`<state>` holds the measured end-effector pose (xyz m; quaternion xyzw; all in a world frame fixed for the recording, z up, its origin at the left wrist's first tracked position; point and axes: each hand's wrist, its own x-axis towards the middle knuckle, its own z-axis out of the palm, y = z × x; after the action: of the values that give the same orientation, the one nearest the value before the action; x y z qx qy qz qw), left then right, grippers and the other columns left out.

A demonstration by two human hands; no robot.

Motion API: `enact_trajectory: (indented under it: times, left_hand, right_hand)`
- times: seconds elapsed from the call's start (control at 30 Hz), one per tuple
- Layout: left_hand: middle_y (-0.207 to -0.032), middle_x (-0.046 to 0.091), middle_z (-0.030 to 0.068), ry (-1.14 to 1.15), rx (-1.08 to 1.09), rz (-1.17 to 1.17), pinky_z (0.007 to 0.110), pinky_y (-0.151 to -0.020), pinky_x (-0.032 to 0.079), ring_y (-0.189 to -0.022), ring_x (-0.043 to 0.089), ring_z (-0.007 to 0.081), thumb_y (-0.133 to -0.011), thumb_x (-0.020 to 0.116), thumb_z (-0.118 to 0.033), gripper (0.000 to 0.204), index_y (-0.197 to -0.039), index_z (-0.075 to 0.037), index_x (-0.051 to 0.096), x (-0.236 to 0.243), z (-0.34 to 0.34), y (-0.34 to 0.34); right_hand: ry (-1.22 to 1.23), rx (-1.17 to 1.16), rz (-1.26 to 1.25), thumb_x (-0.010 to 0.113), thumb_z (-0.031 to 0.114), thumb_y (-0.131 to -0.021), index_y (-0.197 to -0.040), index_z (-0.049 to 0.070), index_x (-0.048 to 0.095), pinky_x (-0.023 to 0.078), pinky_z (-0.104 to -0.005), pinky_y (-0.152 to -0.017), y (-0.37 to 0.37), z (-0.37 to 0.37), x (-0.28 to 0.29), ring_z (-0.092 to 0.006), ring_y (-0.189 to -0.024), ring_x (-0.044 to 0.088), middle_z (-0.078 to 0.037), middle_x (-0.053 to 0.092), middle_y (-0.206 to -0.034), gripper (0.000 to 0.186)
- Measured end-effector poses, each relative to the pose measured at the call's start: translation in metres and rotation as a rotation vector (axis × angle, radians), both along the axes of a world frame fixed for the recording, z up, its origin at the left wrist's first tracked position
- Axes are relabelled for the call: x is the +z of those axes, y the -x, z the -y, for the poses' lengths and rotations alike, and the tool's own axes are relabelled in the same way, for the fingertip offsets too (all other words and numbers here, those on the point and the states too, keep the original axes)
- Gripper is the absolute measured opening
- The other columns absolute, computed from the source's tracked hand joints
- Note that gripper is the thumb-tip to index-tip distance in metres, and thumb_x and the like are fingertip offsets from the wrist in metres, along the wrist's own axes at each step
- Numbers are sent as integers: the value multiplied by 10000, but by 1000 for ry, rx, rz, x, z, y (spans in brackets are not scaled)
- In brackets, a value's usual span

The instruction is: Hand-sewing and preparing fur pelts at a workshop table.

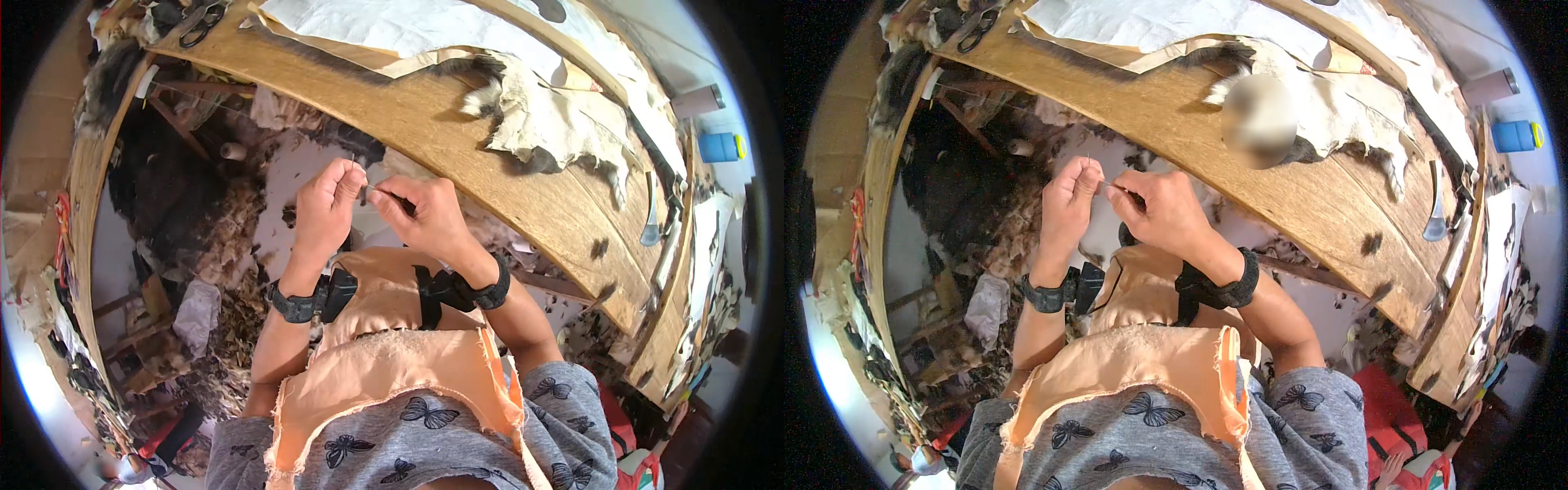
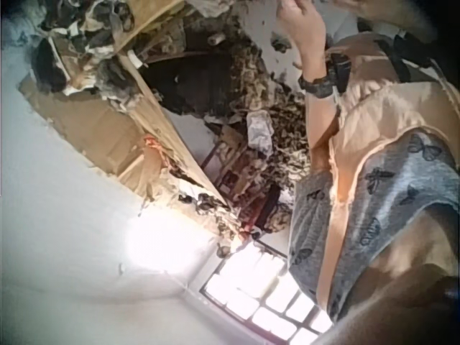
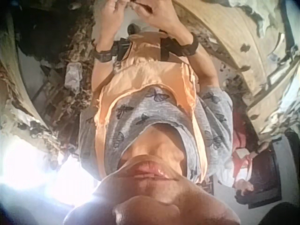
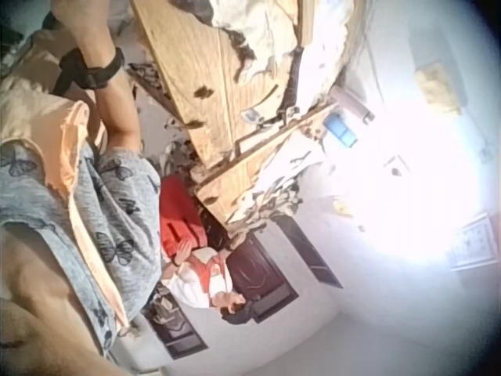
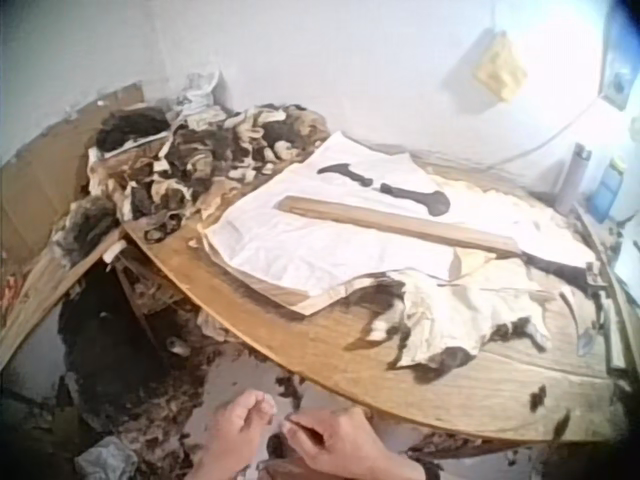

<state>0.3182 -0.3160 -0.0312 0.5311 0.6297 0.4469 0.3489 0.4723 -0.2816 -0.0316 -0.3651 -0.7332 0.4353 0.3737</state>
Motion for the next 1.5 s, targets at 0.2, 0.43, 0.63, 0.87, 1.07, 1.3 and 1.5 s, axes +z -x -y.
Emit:
enact_trajectory:
  times: [0.2, 0.43, 0.63, 0.87, 1.07, 1.3, 1.5]
  left_hand:
    - [-703, 574, -1, 48, 31, 75, 214, -603, 418, -650, 491, 63, -910, 569, -239, 224, -924, -21, 616, 6, 5, 6]
    - [-724, 579, -17, -5, -22, 196, 201, -607, 422, -651, 489, 47, -900, 583, -189, 183, -932, -14, 624, 13, 8, -1]
    - [-668, 572, 10, -29, 13, 201, 225, -577, 434, -598, 492, 64, -904, 573, -202, 217, -827, 1, 581, -12, 6, -7]
    - [-550, 499, 27, -15, 19, -24, 246, -492, 378, -518, 453, 86, -915, 548, -249, 296, -734, -15, 561, 12, 7, -17]
    - [-519, 427, 60, -132, 28, -159, 271, -450, 338, -473, 392, 111, -910, 551, -218, 326, -665, -9, 495, 17, 6, -21]
    - [-582, 483, 70, -174, 138, -174, 278, -474, 355, -500, 415, 138, -904, 558, -178, 289, -682, 0, 505, 23, 1, -10]
    - [-683, 565, 51, -178, -7, 14, 238, -568, 415, -609, 517, 119, -840, 607, -36, 155, -976, -60, 676, 29, -4, -23]
  right_hand:
    - [-25, -57, 28, 628, 111, -783, -720, 28, 621, 408, -340, -439, 0, 1, 5, -297, -435, 499, -156, 529, -547, 104]
    - [-65, -48, 29, 629, 107, -775, -730, 36, 637, 426, -338, -448, -2, 2, 1, -297, -451, 525, -151, 555, -562, 85]
    - [-66, -62, 50, 641, 118, -763, -792, 53, 655, 450, -332, -463, -2, 7, 2, -281, -481, 568, -139, 581, -579, 72]
    - [-180, -162, 59, 676, 102, -734, -906, 88, 660, 470, -321, -485, -6, 10, 3, -243, -522, 604, -111, 625, -646, 173]
    - [-163, -143, -64, 677, 51, -727, -873, 79, 670, 471, -295, -493, -9, 11, 11, -216, -543, 608, -87, 639, -686, 149]
    - [-192, -210, -23, 685, 30, -713, -850, 69, 667, 452, -268, -469, -20, 5, 19, -183, -497, 579, -88, 622, -650, 144]
    - [-356, -281, 13, 682, -10, -676, -856, 74, 654, 448, -275, -487, -21, -1, 27, -192, -537, 560, -73, 588, -670, 201]
